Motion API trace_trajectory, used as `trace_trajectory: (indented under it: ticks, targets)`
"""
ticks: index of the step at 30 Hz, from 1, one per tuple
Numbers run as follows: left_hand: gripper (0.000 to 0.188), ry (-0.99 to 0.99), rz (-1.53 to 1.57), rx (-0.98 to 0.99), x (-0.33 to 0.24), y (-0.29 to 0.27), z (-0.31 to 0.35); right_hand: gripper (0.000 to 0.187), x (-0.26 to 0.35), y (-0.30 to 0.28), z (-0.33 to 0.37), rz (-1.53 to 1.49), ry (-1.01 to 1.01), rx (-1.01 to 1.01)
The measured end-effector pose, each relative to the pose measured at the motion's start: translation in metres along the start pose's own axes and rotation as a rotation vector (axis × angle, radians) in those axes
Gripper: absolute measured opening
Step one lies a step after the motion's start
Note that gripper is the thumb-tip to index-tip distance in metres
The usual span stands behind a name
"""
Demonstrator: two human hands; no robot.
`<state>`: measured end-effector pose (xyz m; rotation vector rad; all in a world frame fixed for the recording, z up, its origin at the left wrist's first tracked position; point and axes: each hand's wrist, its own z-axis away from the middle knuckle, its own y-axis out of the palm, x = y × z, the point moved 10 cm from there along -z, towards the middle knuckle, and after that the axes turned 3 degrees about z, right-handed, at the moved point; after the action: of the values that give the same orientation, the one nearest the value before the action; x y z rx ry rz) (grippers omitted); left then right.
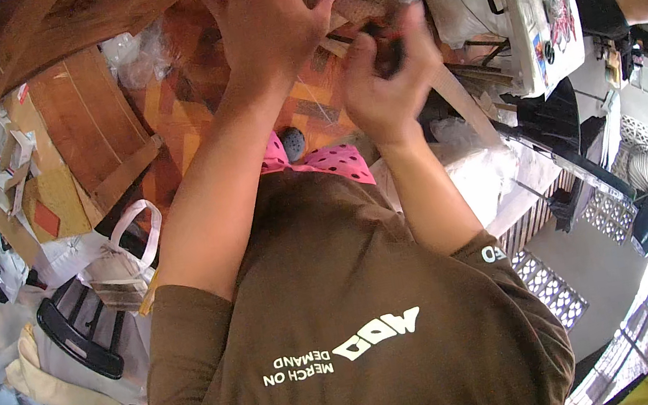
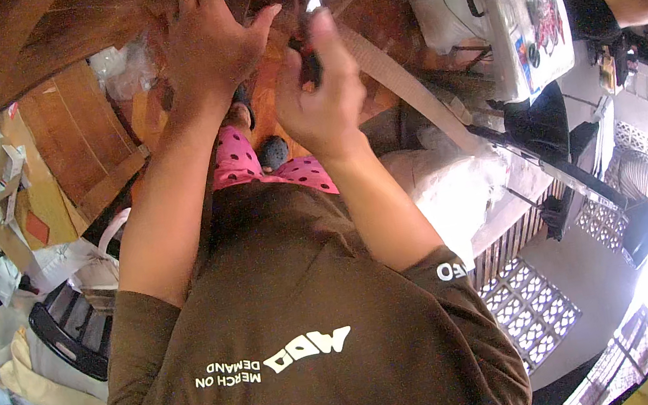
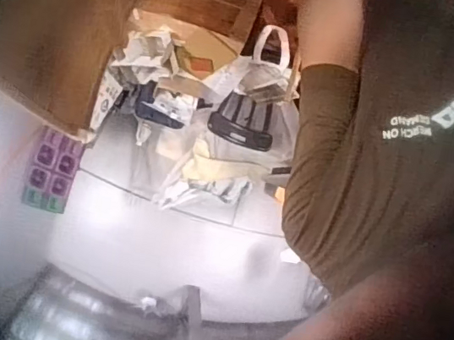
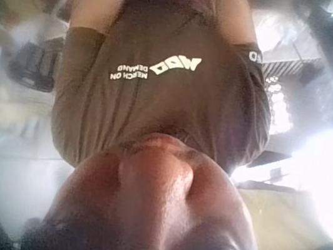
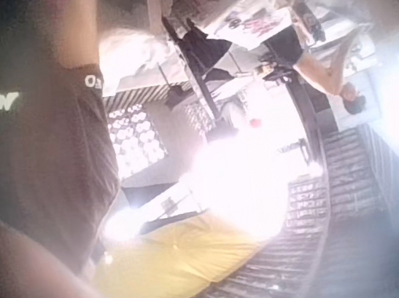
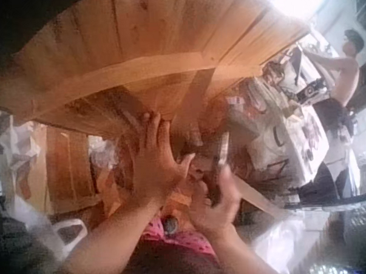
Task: The person assembles a wooden chair by positioning wooden slats and securing them with a power drill. They also use pliers to remove nails from the wooden frame and handle various tools and parts during the process.
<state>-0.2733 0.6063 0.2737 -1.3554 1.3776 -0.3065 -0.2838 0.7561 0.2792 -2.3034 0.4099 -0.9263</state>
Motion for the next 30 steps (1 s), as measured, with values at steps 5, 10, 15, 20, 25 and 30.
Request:
trace_trajectory:
  ticks: [5,10,15,20,25,30]
  targets:
    - [0.061,0.066,0.144,-0.132,0.007,-0.003,-0.001,0.059,-0.02,0.006,0.01,0.004,0.175,0.158]
    - [0.04,-0.769,1.464,0.063,0.165,0.099,0.059,0.062,-0.02,-0.012,0.035,-0.15,0.385,0.18]
    - [0.038,-0.685,1.974,0.763,0.072,0.166,0.049,0.062,-0.034,0.001,0.059,-0.203,0.474,0.253]
    - [0.038,-0.569,2.229,0.787,0.054,0.178,0.035,0.062,-0.028,0.007,0.054,-0.247,0.538,0.263]
    - [0.038,-0.597,2.205,0.802,0.054,0.183,0.036,0.062,-0.019,0.014,0.036,-0.149,0.417,0.255]
    - [0.037,-0.603,2.186,0.806,0.055,0.178,0.04,0.062,-0.024,0.028,0.032,-0.117,0.429,0.332]
